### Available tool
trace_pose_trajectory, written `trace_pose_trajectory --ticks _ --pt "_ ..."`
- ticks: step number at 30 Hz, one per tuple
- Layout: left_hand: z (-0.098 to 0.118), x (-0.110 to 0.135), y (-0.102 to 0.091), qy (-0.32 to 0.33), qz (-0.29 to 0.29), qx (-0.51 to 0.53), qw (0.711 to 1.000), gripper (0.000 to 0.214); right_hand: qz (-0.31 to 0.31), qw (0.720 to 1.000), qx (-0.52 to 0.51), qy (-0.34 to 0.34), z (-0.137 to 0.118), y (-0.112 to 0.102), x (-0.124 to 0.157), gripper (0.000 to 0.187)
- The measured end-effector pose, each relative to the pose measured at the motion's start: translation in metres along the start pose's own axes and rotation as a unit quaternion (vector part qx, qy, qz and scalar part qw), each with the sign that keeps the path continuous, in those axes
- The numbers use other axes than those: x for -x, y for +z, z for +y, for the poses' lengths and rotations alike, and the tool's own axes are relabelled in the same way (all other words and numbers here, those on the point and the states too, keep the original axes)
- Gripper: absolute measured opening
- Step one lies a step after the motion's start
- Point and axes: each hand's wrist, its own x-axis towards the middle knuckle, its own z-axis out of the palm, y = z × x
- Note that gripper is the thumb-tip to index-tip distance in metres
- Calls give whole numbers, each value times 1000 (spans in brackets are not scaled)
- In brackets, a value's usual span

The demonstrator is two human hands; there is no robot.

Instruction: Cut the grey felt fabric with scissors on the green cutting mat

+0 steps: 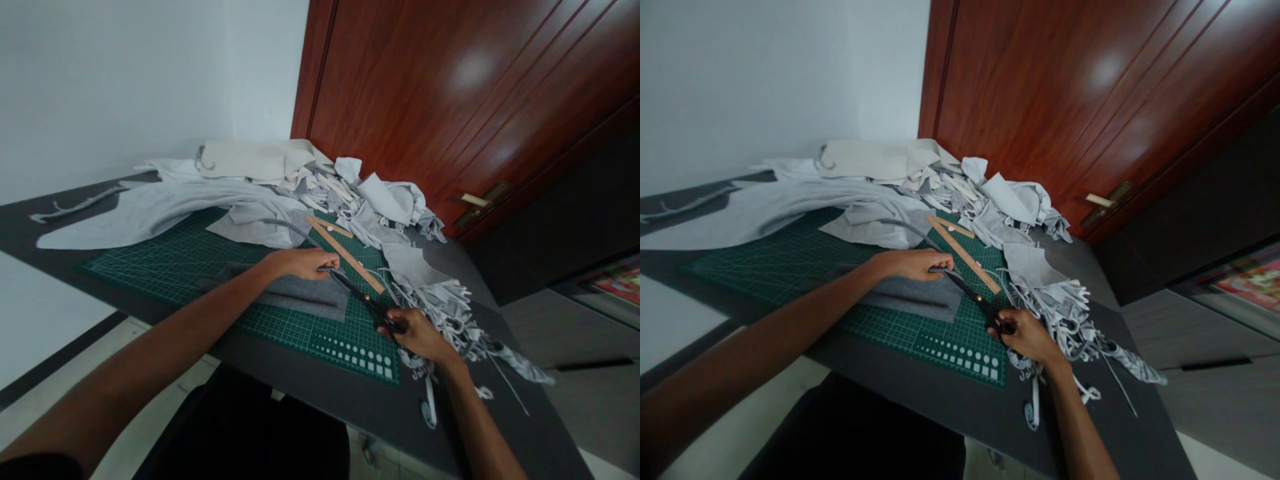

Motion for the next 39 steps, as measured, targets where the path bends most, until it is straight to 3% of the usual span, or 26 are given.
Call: trace_pose_trajectory --ticks 10,18,39 --pt "8 0 2 9 13 22 1000 25 -6 1000 -1 22 5 2 1 36" --pt "1 -4 4 34 20 71 997 30 -4 1000 0 20 2 0 1 37" --pt "5 -3 1 33 -2 96 995 33 -4 999 -36 2 4 0 1 40"
